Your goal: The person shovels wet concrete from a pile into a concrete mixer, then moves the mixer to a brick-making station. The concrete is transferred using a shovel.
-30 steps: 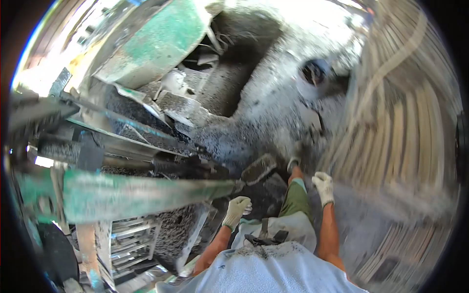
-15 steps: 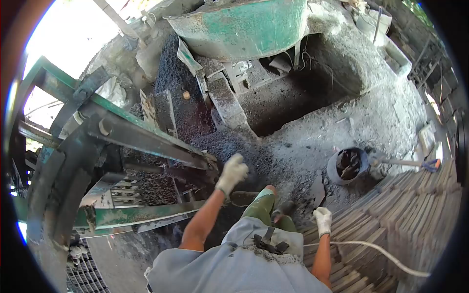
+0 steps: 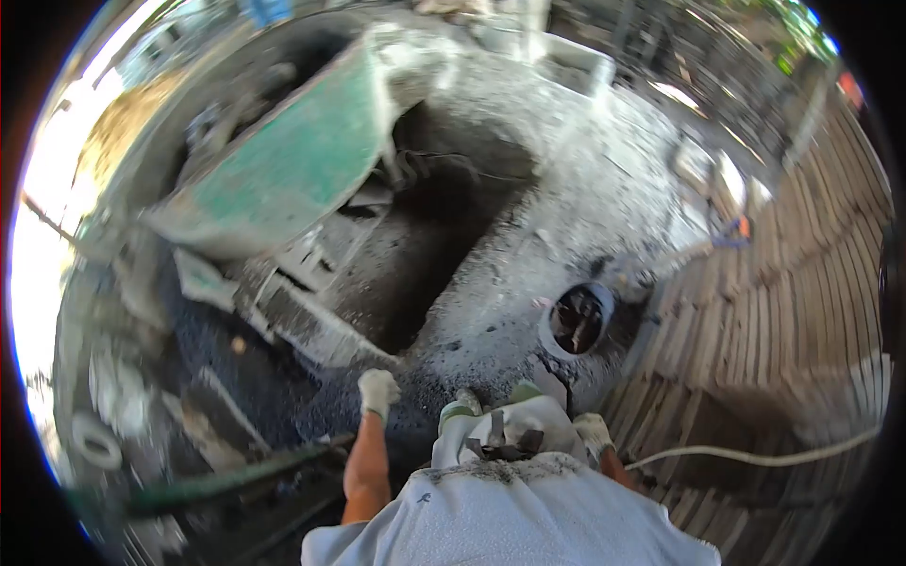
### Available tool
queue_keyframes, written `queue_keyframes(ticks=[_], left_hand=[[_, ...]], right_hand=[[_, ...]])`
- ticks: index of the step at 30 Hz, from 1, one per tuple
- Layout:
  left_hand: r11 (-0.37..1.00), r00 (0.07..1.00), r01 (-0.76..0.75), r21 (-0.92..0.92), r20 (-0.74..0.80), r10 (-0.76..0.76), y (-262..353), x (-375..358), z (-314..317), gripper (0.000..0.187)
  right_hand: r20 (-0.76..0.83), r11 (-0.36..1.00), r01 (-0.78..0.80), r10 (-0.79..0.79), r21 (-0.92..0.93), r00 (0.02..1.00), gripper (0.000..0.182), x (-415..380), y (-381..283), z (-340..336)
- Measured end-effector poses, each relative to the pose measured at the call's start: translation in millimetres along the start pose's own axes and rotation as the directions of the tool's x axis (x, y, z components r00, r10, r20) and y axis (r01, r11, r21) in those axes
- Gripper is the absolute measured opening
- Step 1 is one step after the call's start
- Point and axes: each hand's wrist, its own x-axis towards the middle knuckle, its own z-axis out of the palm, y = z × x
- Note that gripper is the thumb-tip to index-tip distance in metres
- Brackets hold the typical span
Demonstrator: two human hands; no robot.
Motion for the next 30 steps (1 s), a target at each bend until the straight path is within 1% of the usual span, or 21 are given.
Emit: queue_keyframes(ticks=[1, 2, 3, 4, 5, 6, 7, 9, 12, 13, 14, 16, 18, 19, 20, 21, 22, 24, 26, 28, 30], left_hand=[[0.976, 0.989, 0.106, 0.191, -0.119, -0.084, -13.1, -1.9, 37.2, 0.014], [0.98, 0.991, 0.114, 0.164, -0.082, -0.101, -22.9, -0.7, 73.5, 0.014], [0.969, 0.986, 0.154, 0.192, -0.097, -0.137, -29.7, 0.0, 109.0, 0.017], [0.972, 0.982, 0.185, 0.149, -0.057, -0.178, -22.1, -11.0, 150.3, 0.009], [0.949, 0.98, 0.188, 0.252, 0.022, -0.2, -24.7, -5.1, 175.6, 0.009], [0.921, 0.971, 0.178, 0.345, 0.09, -0.221, -25.6, 1.1, 194.5, 0.01], [0.907, 0.958, 0.181, 0.38, 0.14, -0.249, -21.1, 7.3, 213.6, 0.011], [0.881, 0.93, 0.175, 0.439, 0.219, -0.294, -5.2, 23.0, 242.3, 0.012], [0.919, 0.938, 0.122, 0.375, 0.26, -0.231, 22.5, 66.4, 247.6, 0.01], [0.893, 0.97, 0.146, 0.426, 0.114, -0.213, 39.2, 73.1, 256.7, 0.007], [0.886, 0.976, 0.151, 0.438, 0.074, -0.203, 55.1, 85.5, 264.8, 0.008], [0.874, 0.981, 0.184, 0.449, -0.036, -0.189, 84.5, 102.2, 259.3, 0.016], [0.841, 0.967, 0.25, 0.48, -0.075, -0.245, 111.9, 125.0, 248.2, 0.023], [0.845, 0.965, 0.261, 0.467, -0.137, -0.222, 127.3, 125.5, 256.2, 0.029], [0.857, 0.964, 0.266, 0.442, -0.102, -0.246, 136.9, 137.4, 246.7, 0.027], [0.835, 0.962, 0.272, 0.478, -0.129, -0.24, 145.6, 149.6, 240.4, 0.011], [0.816, 0.961, 0.276, 0.508, -0.154, -0.229, 152.7, 157.3, 238.7, 0.007], [0.814, 0.963, 0.267, 0.515, -0.126, -0.237, 163.0, 163.9, 249.9, 0.006], [0.808, 0.966, 0.254, 0.532, -0.1, -0.238, 174.2, 174.3, 279.6, 0.002], [0.784, 0.964, 0.259, 0.564, -0.096, -0.249, 191.1, 163.6, 325.7, 0.007], [0.736, 0.957, 0.255, 0.627, -0.054, -0.286, 184.1, 185.6, 332.9, 0.009]], right_hand=[[-0.027, 0.998, -0.05, 0.051, 0.045, 0.998, 0.019, 5.6, -1.8, -1.5], [-0.024, 0.992, -0.127, 0.128, 0.025, 0.992, 0.02, 12.5, -3.2, 5.1], [-0.019, 0.98, -0.199, 0.199, 0.0, 0.98, 0.021, 17.9, -3.2, 7.8], [-0.02, 0.912, -0.347, 0.36, 0.22, 0.933, 0.022, 21.0, -7.0, 0.3], [0.006, 0.783, -0.453, 0.498, 0.427, 0.867, 0.022, 28.4, -11.4, -9.3], [0.054, 0.609, -0.508, 0.607, 0.609, 0.792, 0.023, 37.9, -13.5, -20.6], [0.177, 0.399, -0.572, 0.689, 0.717, 0.703, 0.024, 46.7, -17.0, -38.3], [0.445, -0.065, -0.588, 0.721, 0.806, 0.531, 0.025, 65.6, -21.1, -82.0], [0.449, -0.194, -0.481, 0.742, 0.855, 0.499, 0.029, 89.2, 15.3, -104.3], [0.299, -0.018, -0.474, 0.796, 0.88, 0.527, 0.03, 95.2, 41.9, -91.3], [0.141, 0.163, -0.461, 0.819, 0.872, 0.556, 0.032, 106.1, 70.8, -74.8], [-0.073, 0.284, -0.421, 0.89, 0.861, 0.451, 0.032, 120.7, 107.3, -125.2], [-0.156, 0.276, -0.49, 0.949, 0.827, 0.273, 0.034, 129.1, 165.2, -170.0], [-0.199, 0.289, -0.586, 0.956, 0.757, 0.215, 0.036, 131.3, 188.3, -213.0], [-0.253, 0.294, -0.677, 0.954, 0.675, 0.162, 0.038, 131.3, 210.4, -259.9], [-0.307, 0.288, -0.704, 0.946, 0.649, 0.105, 0.041, 129.6, 238.1, -292.7], [-0.365, 0.285, -0.727, 0.93, 0.624, 0.051, 0.043, 126.6, 268.3, -314.2], [-0.554, 0.311, -0.809, 0.832, 0.499, -0.022, 0.049, 113.4, 339.5, -336.1], [-0.554, 0.23, -0.859, 0.83, 0.458, -0.072, 0.056, 112.2, 375.1, -389.6], [-0.615, 0.25, -0.871, 0.785, 0.422, -0.073, 0.061, 112.3, 415.9, -405.5], [-0.533, 0.164, -0.894, 0.841, 0.416, -0.094, 0.064, 122.5, 426.0, -433.6]])
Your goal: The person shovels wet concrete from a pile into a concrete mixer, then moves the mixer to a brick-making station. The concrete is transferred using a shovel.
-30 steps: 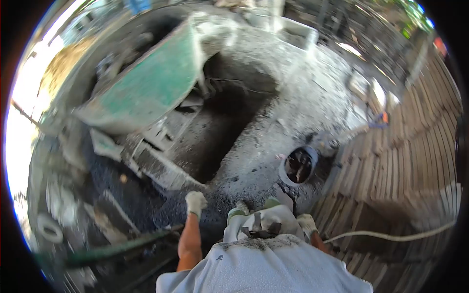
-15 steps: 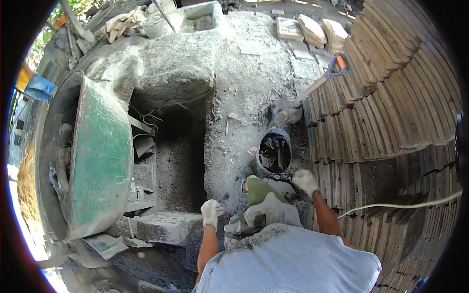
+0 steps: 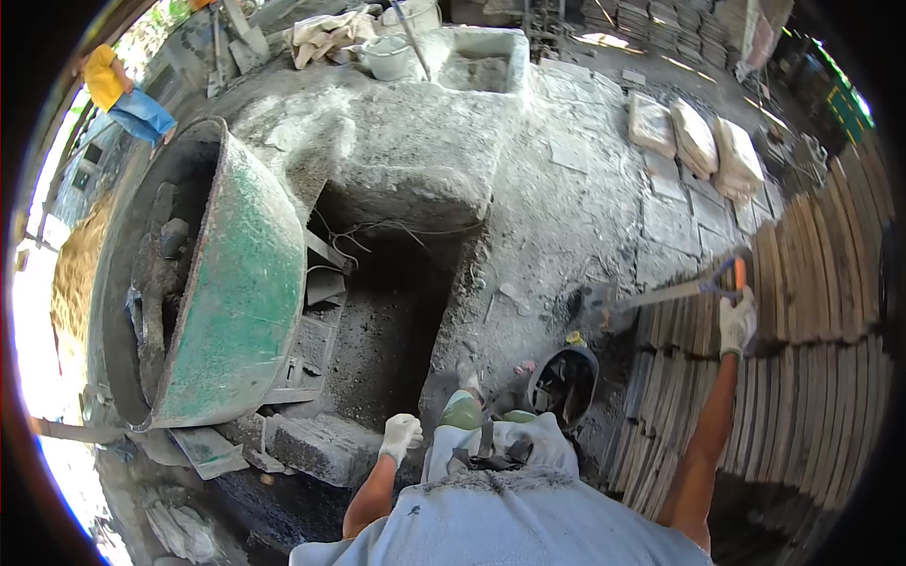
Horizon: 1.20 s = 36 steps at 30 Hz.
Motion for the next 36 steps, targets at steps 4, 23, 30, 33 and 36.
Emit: queue_keyframes(ticks=[4, 23, 30, 33, 36], left_hand=[[0.997, 1.0, -0.026, 0.077, 0.014, 0.025, 26.4, 50.2, 17.1, 0.012], [0.991, 0.984, -0.123, 0.061, 0.137, 0.114, 420.3, 276.4, 106.2, 0.034], [0.995, 0.922, -0.102, -0.004, 0.376, 0.096, 532.4, 359.9, 218.5, 0.022], [0.955, 0.952, -0.242, 0.17, 0.232, 0.2, 584.1, 344.9, 258.9, 0.025], [0.971, 0.974, -0.216, 0.102, 0.095, 0.207, 619.4, 317.1, 254.4, 0.017]], right_hand=[[0.006, 0.995, -0.085, 0.085, -0.056, 0.996, 0.068, 36.1, -17.2, 14.7], [0.246, 0.932, -0.323, 0.357, -0.166, 0.901, 0.034, 129.8, -28.5, 91.2], [0.294, 0.989, 0.117, -0.139, 0.093, 0.946, 0.01, 239.5, -235.3, 167.9], [0.398, 0.894, 0.444, -0.431, 0.065, 0.81, 0.015, 323.7, -340.8, 186.9], [0.332, 0.71, 0.695, -0.685, 0.109, 0.648, 0.021, 387.6, -445.6, 186.2]])
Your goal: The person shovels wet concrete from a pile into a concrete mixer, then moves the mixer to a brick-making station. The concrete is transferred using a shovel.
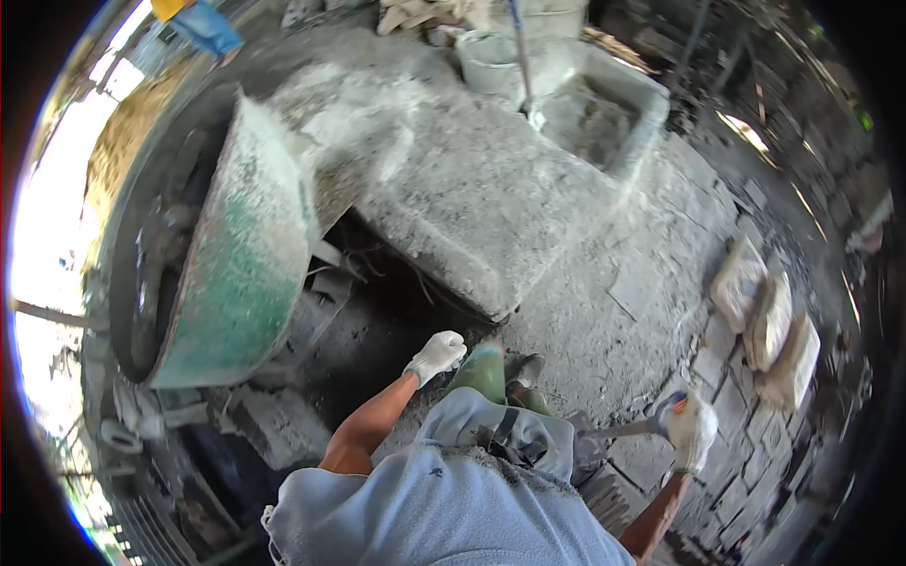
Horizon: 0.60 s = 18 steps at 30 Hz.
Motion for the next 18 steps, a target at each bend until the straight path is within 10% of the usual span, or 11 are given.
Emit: queue_keyframes(ticks=[3, 8, 18], left_hand=[[0.998, 0.981, -0.059, 0.025, -0.184, 0.062, -30.2, 17.5, -19.2, 0.027], [0.995, 0.944, 0.092, 0.025, -0.322, -0.079, -43.1, 32.1, -18.5, 0.029], [0.989, 0.893, 0.126, -0.075, -0.426, -0.146, 21.2, 143.3, -51.1, 0.035]], right_hand=[[-0.105, 0.962, 0.274, -0.273, -0.005, 0.956, 0.053, 85.3, -17.3, -44.9], [0.055, 0.905, 0.426, -0.426, 0.008, 0.903, 0.044, 189.0, -125.8, -139.9], [-0.261, 0.739, 0.659, -0.613, 0.144, 0.745, 0.033, 403.9, -259.3, -167.2]])
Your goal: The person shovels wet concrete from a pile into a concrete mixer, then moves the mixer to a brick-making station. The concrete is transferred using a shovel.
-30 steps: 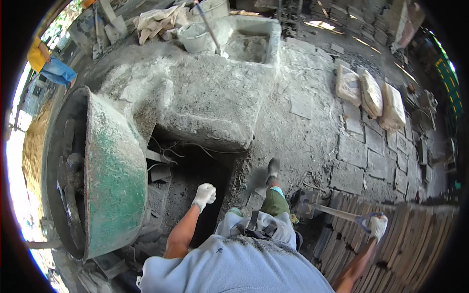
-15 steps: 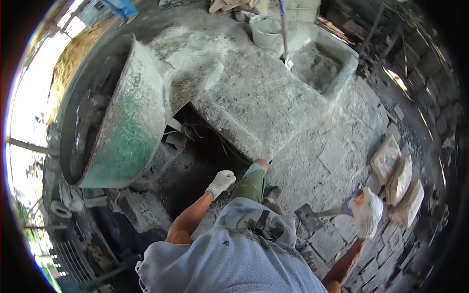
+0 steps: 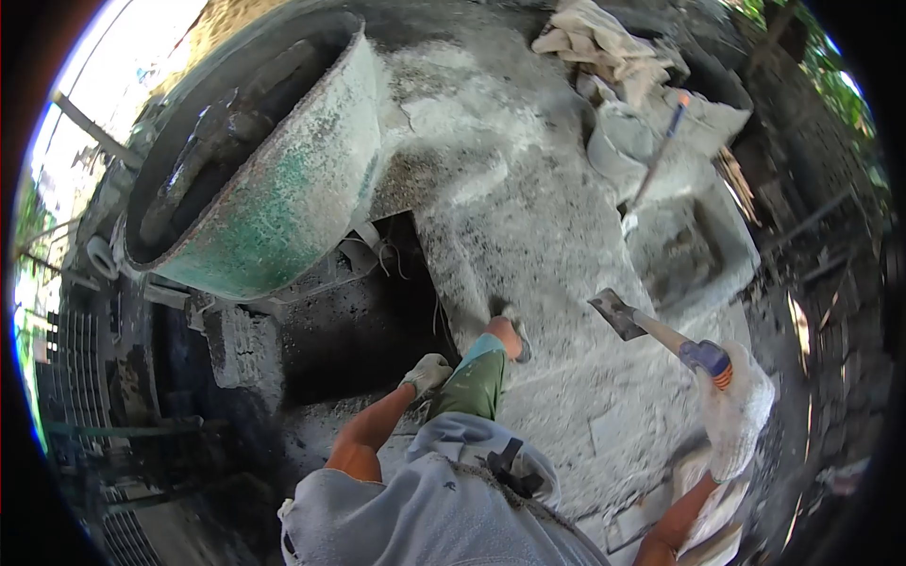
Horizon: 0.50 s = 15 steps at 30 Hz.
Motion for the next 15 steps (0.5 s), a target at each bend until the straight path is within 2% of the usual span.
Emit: queue_keyframes(ticks=[4, 6, 8, 10, 11, 13, 15], left_hand=[[0.998, 0.998, 0.027, -0.063, -0.05, -0.031, 64.5, 46.4, -31.3, 0.032], [0.995, 0.996, 0.053, -0.08, -0.071, -0.059, 95.1, 58.2, -50.4, 0.032], [0.996, 0.993, 0.048, -0.074, -0.105, -0.056, 124.4, 72.7, -75.0, 0.036], [0.997, 0.973, -0.055, 0.049, -0.219, 0.065, 176.1, 83.5, -100.4, 0.039], [0.988, 0.957, -0.092, 0.122, -0.264, 0.122, 204.8, 84.9, -114.5, 0.04], [0.982, 0.909, -0.183, 0.045, -0.374, 0.187, 271.2, 80.0, -136.5, 0.054], [0.991, 0.898, -0.128, -0.023, -0.426, 0.106, 340.3, 86.7, -151.1, 0.069]], right_hand=[[-0.018, 0.981, 0.129, -0.128, 0.148, 0.992, 0.033, 149.0, -3.1, 39.3], [-0.003, 0.973, 0.174, -0.176, 0.154, 0.984, 0.035, 222.8, -12.9, 68.7], [0.096, 0.965, 0.136, -0.16, 0.226, 0.982, 0.036, 285.7, -27.4, 91.9], [0.109, 0.941, 0.248, -0.278, 0.228, 0.954, 0.038, 332.3, -50.3, 99.6], [0.045, 0.907, 0.359, -0.377, 0.221, 0.925, 0.039, 353.2, -60.8, 97.9], [-0.014, 0.857, 0.443, -0.455, 0.262, 0.89, 0.04, 395.1, -86.6, 59.5], [-0.077, 0.797, 0.499, -0.505, 0.34, 0.859, 0.041, 438.2, -116.1, 4.4]])
